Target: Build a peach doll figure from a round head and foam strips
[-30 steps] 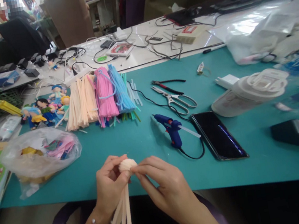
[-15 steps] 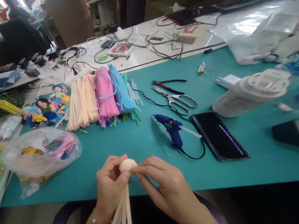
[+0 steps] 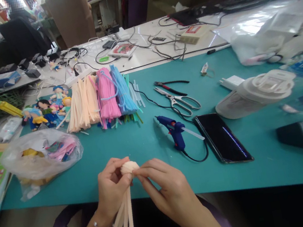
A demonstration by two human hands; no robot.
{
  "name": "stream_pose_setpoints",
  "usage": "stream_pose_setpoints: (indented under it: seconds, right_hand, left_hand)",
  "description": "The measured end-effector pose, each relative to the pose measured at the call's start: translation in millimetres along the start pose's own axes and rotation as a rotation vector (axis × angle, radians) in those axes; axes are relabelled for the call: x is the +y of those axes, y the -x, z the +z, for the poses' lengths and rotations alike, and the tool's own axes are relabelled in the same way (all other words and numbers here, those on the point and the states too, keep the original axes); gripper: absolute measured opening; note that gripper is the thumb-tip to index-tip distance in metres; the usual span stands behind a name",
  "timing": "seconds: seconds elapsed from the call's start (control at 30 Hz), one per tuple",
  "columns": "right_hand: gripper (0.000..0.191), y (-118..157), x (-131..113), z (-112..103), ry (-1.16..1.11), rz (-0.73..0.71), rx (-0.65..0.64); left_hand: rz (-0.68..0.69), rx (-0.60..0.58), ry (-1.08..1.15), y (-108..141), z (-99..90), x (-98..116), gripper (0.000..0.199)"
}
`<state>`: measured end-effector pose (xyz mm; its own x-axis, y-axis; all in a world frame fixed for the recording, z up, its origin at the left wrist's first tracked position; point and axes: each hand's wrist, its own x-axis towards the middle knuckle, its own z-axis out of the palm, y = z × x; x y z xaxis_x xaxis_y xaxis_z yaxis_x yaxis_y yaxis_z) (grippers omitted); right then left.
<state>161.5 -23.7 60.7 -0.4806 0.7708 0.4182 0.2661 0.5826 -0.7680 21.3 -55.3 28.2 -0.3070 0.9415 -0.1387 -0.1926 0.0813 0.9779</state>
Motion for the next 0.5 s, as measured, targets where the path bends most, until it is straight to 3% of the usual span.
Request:
stream_pose_setpoints:
  seconds: [0.5]
  right_hand:
    - [0.02,-1.1,-0.8,-0.6,0.014,0.004,-0.013]
  left_hand:
    - [0.005,0.006,0.002,-0.2,0.1,1.7,0.029]
